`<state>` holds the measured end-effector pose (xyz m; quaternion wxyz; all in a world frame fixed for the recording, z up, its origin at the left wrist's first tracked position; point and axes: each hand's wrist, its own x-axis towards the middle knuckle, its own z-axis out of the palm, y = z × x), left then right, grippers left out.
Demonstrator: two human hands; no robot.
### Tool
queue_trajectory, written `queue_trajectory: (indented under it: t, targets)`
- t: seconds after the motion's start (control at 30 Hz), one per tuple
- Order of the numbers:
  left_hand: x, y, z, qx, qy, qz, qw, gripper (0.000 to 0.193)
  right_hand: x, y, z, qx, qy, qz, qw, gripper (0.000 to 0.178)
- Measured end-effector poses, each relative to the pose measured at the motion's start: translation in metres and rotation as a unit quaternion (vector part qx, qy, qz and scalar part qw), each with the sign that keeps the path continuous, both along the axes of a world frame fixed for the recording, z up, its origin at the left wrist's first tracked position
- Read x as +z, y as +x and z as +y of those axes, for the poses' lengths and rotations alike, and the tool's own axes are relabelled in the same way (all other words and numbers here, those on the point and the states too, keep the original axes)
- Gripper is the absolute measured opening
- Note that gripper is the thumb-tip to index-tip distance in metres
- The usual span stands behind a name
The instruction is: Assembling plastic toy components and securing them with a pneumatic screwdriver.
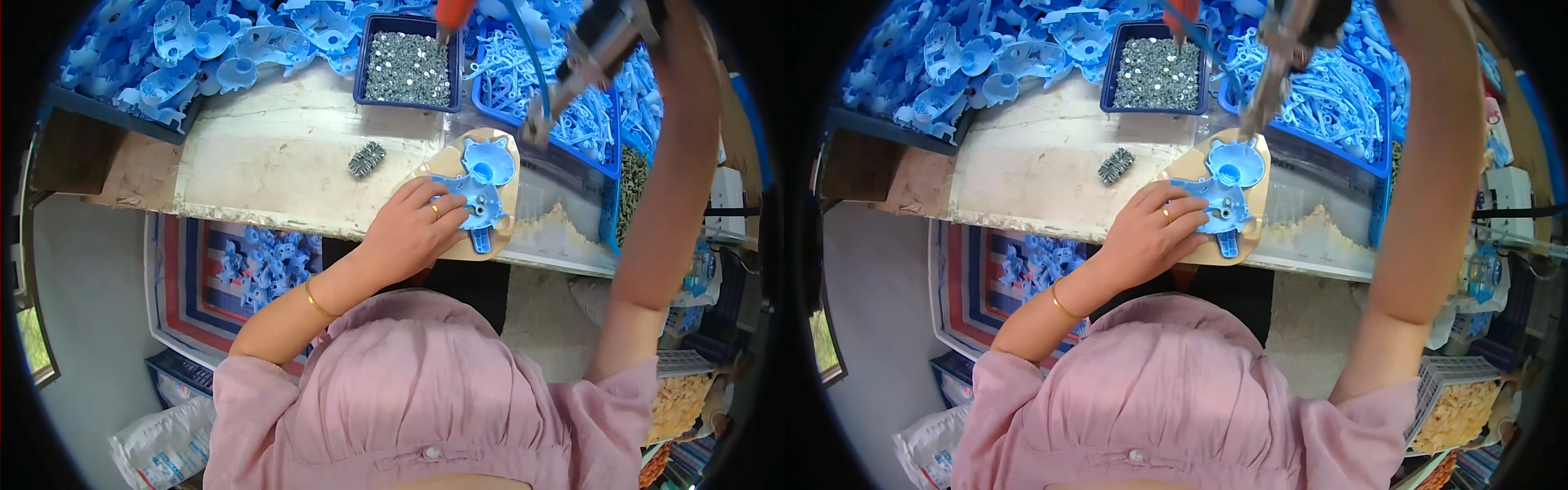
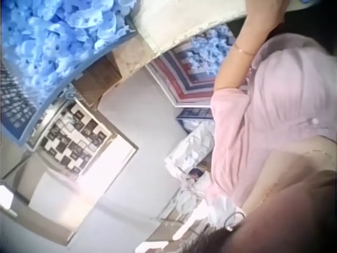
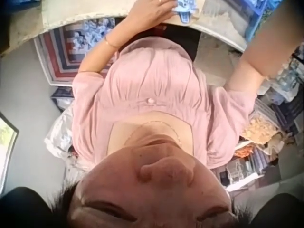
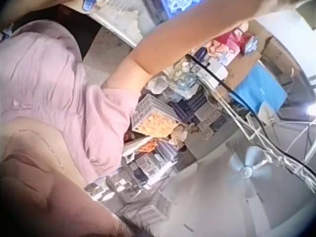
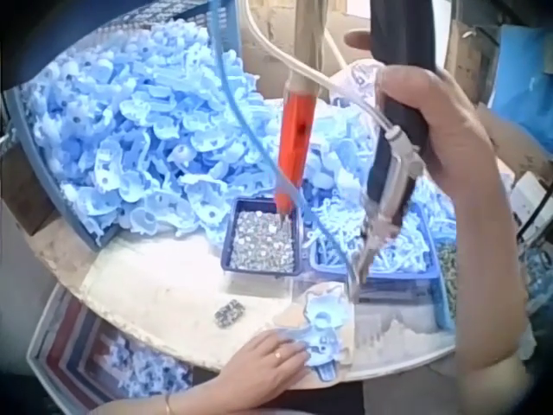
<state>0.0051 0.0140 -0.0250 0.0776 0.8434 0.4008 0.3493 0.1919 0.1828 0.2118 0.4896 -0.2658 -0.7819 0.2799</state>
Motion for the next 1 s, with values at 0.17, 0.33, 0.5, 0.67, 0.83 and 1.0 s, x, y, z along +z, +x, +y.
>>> queue_trajectory:
  t: [0.17, 0.33, 0.5, 0.67, 0.83, 1.0]
  targets:
    - [-0.004, 0.005, 0.006, -0.023, 0.013, 0.015, 1.0, 0.023, -0.032, -0.026, -0.074, 0.041, -0.088, 0.142, 0.985, 0.066]
    - [-0.008, 0.007, 0.008, -0.039, 0.021, 0.036, 0.998, 0.019, -0.049, -0.02, -0.077, -0.028, -0.09, 0.163, 0.982, 0.066]
    - [-0.007, 0.009, 0.007, -0.036, 0.009, 0.025, 0.999, 0.017, -0.058, -0.023, -0.085, -0.08, -0.119, 0.161, 0.977, 0.064]
    - [-0.005, 0.008, 0.005, -0.022, 0.013, 0.032, 0.999, 0.017, -0.081, -0.007, -0.084, 0.135, -0.112, 0.215, 0.961, 0.014]
    - [-0.001, 0.013, 0.006, -0.012, 0.029, 0.043, 0.999, 0.017, -0.086, -0.003, -0.092, -0.067, 0.043, 0.034, 0.996, 0.022]
    - [-0.003, 0.015, 0.003, 0.001, 0.0, 0.075, 0.997, 0.014, -0.046, -0.034, -0.098, -0.215, -0.155, 0.204, 0.942, 0.046]
